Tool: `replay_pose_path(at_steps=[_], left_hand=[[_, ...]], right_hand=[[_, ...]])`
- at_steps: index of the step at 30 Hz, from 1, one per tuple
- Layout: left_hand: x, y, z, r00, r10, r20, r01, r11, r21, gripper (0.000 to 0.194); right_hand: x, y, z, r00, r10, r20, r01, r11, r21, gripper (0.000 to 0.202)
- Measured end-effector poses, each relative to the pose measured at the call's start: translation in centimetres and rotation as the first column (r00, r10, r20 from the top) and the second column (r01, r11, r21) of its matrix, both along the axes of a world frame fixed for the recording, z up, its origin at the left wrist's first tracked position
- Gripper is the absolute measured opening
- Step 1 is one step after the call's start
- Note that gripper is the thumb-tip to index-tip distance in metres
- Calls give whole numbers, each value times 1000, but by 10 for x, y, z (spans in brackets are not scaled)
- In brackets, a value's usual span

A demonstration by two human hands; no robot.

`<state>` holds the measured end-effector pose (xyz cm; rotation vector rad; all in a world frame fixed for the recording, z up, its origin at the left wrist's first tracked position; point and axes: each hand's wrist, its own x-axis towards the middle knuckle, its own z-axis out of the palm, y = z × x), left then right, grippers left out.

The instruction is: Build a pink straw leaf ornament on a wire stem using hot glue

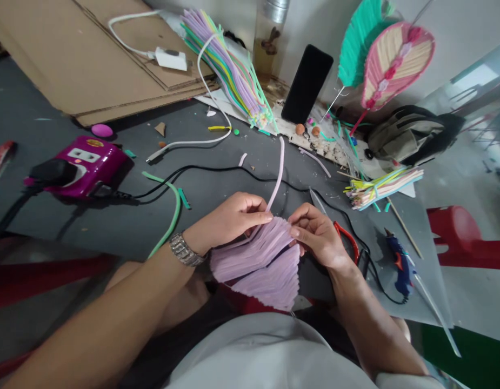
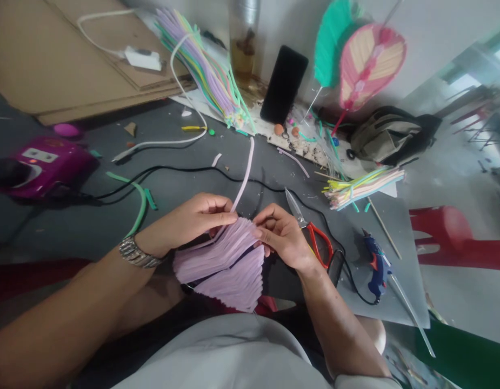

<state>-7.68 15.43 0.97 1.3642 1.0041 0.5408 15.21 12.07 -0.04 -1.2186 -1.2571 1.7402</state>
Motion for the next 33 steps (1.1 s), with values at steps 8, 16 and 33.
replay_pose_path(at_steps=[8, 16, 33], left_hand=[[-1, 0, -1, 1000, -2, 16, 2, 1000, 23, 34], [-1, 0, -4, 999, 27, 18, -27, 999, 20, 32], [1, -1, -3, 999, 50, 16, -50, 999, -4, 32]], right_hand=[[2, -10, -1, 998, -40, 58, 39, 999, 12, 41], [-3, -17, 0, 990, -123, 63, 123, 992, -7, 41], [-9, -23, -1, 987, -162, 20, 161, 985, 66, 36]])
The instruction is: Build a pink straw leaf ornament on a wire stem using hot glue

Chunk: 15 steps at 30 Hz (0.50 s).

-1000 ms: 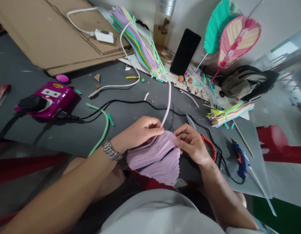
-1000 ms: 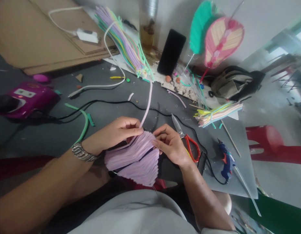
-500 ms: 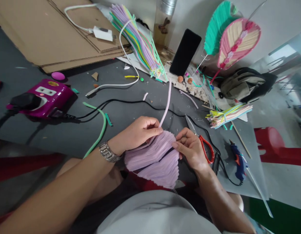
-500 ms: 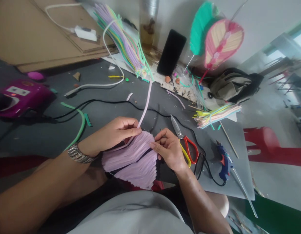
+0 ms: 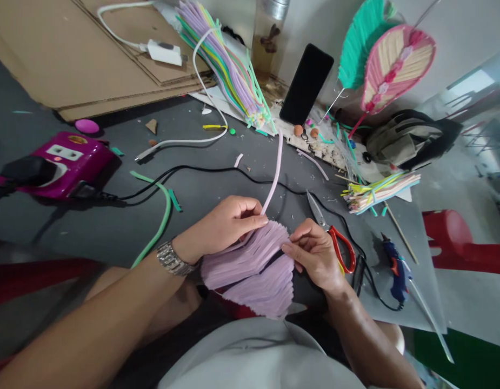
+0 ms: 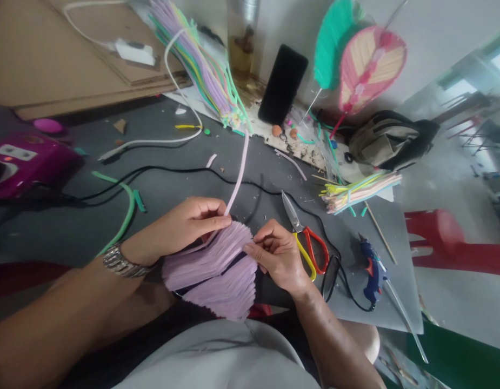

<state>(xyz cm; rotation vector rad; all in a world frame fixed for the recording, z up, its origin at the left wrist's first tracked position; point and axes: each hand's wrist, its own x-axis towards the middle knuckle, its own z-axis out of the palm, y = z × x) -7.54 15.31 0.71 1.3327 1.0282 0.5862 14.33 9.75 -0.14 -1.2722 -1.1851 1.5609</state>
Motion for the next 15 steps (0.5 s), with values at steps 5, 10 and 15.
replay_pose_path(at_steps=[5, 10, 15], left_hand=[[-1, 1, -1, 1000, -15, -5, 15, 999, -41, 32], [-1, 1, -2, 1000, -8, -6, 8, 1000, -25, 32], [-1, 0, -2, 1000, -2, -10, 2, 1000, 26, 32]], right_hand=[[1, 0, 2, 1000, 0, -10, 0, 1000, -11, 34], [2, -1, 0, 1000, 17, -18, -17, 1000, -5, 35], [3, 0, -3, 999, 21, -47, -23, 998, -52, 37]])
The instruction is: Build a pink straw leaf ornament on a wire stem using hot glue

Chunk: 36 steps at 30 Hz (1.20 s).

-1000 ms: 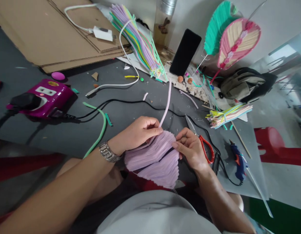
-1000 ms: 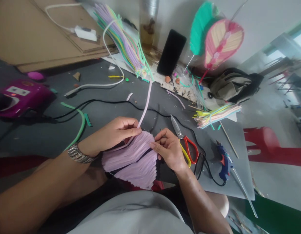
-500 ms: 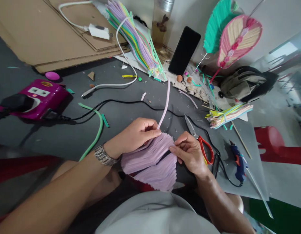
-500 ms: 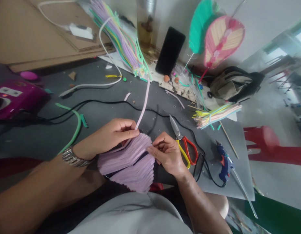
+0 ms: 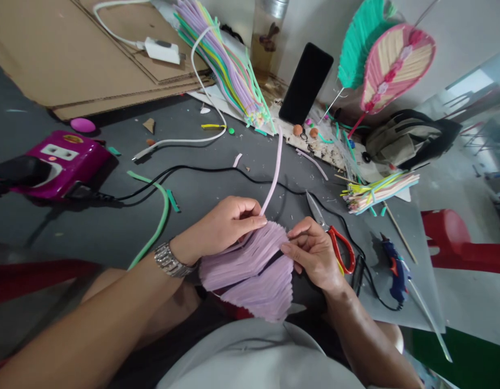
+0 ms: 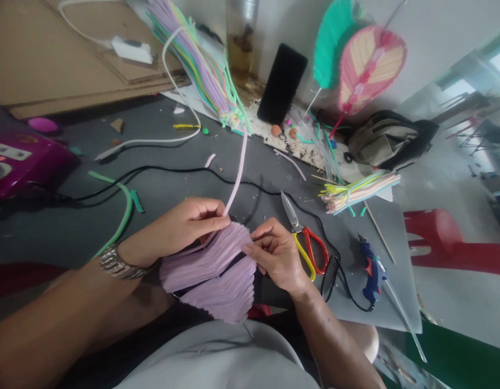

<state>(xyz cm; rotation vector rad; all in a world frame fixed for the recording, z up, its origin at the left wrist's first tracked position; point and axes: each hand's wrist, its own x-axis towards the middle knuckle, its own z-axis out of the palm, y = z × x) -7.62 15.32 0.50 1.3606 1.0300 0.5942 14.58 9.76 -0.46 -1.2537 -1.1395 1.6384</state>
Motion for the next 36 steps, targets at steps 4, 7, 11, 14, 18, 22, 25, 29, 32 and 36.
replay_pose_path(at_steps=[4, 7, 11, 14, 18, 22, 25, 29, 32, 36], left_hand=[[0, 0, 1, 1000, -11, -11, 11, 1000, -2, 32], [1, -1, 2, 1000, -14, -16, 14, 1000, 2, 31], [1, -1, 0, 1000, -20, -11, 20, 1000, 9, 32], [1, -2, -1, 1000, -21, -7, 21, 1000, 17, 32], [1, -1, -1, 1000, -27, -5, 27, 1000, -15, 31], [1, 0, 1, 1000, -26, -9, 25, 1000, -14, 30], [2, -1, 2, 1000, -23, -3, 23, 1000, -12, 30], [3, -1, 2, 1000, -18, 6, 18, 1000, 2, 30], [2, -1, 1, 1000, -22, 7, 22, 1000, 15, 30], [1, -1, 1, 1000, -27, 8, 27, 999, 30, 30]], right_hand=[[1, 1, 1, 1000, 6, -2, -6, 1000, -22, 37], [1, 1, 2, 1000, 21, 6, -21, 999, -32, 37], [2, 1, 4, 999, 41, 22, -40, 998, -51, 38], [3, 1, 4, 998, 55, 30, -53, 997, -61, 40], [1, 1, 4, 999, 44, 21, -44, 999, -33, 41], [-3, 1, 3, 999, 31, 9, -30, 999, -30, 42], [-6, 2, 3, 1000, 19, 4, -19, 999, -32, 42], [-9, 1, 2, 1000, 5, -11, -5, 1000, -30, 42], [-8, 0, 2, 1000, -17, 16, 18, 999, -44, 43], [-8, 0, 2, 999, -23, 48, 26, 998, -54, 45]])
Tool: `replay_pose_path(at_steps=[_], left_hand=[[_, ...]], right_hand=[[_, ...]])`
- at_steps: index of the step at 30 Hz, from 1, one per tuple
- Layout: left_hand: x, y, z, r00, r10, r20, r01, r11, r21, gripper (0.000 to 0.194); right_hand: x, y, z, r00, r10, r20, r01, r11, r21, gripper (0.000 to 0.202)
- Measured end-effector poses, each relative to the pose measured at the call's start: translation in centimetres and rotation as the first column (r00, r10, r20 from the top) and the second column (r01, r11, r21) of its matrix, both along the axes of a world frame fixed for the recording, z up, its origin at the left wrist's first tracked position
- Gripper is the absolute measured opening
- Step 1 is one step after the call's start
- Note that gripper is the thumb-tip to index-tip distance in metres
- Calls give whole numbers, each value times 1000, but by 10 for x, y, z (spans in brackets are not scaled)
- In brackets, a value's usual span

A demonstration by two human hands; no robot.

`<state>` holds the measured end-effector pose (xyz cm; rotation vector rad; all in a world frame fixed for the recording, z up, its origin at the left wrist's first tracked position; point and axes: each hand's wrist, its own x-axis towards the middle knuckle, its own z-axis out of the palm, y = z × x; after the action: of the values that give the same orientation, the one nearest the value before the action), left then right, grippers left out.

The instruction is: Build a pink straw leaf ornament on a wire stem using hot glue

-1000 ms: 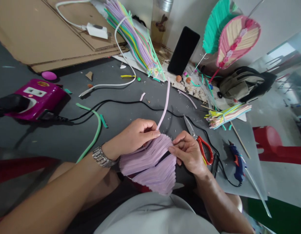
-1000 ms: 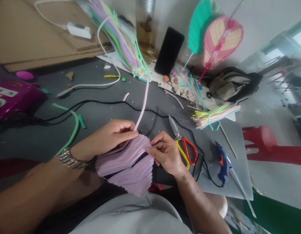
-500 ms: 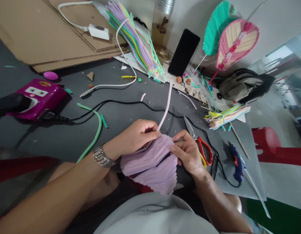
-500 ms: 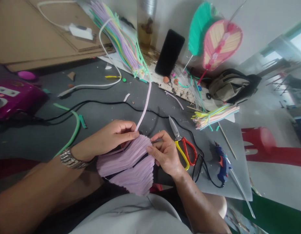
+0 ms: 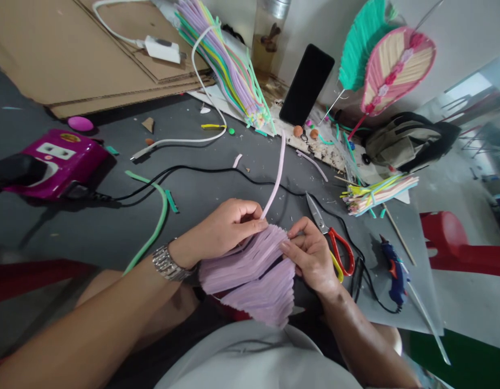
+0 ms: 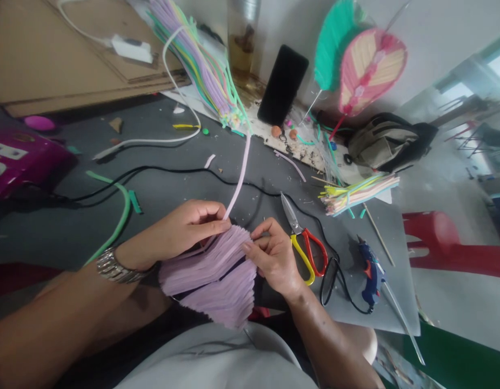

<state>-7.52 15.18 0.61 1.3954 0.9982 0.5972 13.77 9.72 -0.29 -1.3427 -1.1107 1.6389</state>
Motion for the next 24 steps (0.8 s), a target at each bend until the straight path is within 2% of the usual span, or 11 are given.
replay_pose_path(at_steps=[8, 15, 21, 24], left_hand=[[2, 0, 0, 1000, -11, -27, 12, 999, 48, 33], [1, 0, 0, 1000, -12, -3, 12, 1000, 23, 31], [0, 0, 1, 1000, -17, -13, 17, 1000, 26, 33], [0, 1, 1, 1000, -11, -16, 12, 999, 36, 33]], right_hand=[[-5, -1, -2, 997, -26, -78, 29, 998, 49, 44], [0, 0, 1, 1000, 4, 1, -4, 1000, 30, 42], [-3, -4, -1, 997, -48, 59, 39, 989, 141, 40], [-4, -3, -2, 996, -51, 78, 39, 989, 140, 40]])
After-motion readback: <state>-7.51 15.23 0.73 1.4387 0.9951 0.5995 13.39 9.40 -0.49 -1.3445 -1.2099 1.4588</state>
